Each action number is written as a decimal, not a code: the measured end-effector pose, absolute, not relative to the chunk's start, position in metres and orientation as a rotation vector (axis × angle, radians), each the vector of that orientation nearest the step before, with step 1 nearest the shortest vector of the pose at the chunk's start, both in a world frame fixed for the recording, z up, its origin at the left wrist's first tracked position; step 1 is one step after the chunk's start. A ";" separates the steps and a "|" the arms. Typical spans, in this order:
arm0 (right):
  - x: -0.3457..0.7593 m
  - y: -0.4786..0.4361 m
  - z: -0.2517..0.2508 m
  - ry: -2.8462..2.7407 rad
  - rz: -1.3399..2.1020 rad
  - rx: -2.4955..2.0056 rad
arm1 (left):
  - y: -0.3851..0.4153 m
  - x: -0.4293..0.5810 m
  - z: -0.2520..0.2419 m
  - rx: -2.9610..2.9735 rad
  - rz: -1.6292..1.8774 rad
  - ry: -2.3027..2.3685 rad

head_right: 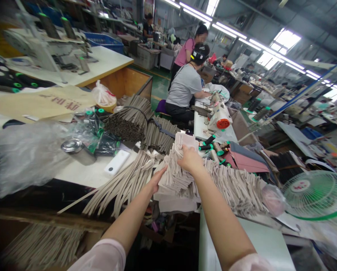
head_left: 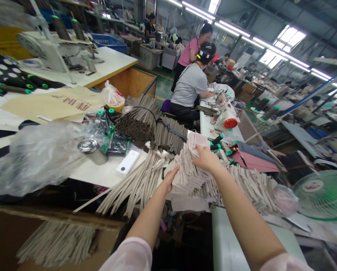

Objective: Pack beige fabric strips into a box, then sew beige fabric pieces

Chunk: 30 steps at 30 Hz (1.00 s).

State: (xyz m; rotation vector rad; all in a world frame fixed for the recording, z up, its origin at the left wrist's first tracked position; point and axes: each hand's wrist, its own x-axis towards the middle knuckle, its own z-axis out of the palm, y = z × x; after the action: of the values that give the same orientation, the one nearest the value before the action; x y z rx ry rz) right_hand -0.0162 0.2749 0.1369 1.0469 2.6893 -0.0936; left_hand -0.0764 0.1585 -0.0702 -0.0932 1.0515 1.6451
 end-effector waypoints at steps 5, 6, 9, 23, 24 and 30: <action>-0.015 0.251 0.169 2.840 0.019 0.992 | 0.157 -0.073 -0.049 -0.092 1.768 0.903; -0.013 0.245 0.175 2.886 0.025 0.985 | 0.155 -0.073 -0.043 -0.084 1.795 0.873; -0.004 0.228 0.188 3.074 -0.040 0.958 | 0.141 -0.081 -0.024 -0.069 1.865 0.808; 0.007 0.139 0.125 3.061 -1.539 0.766 | -0.064 -0.119 0.048 -0.012 2.226 1.284; 0.005 0.126 0.117 2.980 -1.619 0.727 | -0.084 -0.117 0.047 -0.021 2.213 1.353; -0.006 0.022 0.068 2.458 -2.066 0.587 | -0.217 -0.101 0.039 -0.160 2.060 1.705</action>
State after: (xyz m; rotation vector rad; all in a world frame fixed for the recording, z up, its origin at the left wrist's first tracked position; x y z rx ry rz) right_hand -0.0060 0.0216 0.0677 0.5870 2.4577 -2.0655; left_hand -0.1014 -0.2170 0.0395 -0.1598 1.7054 2.0596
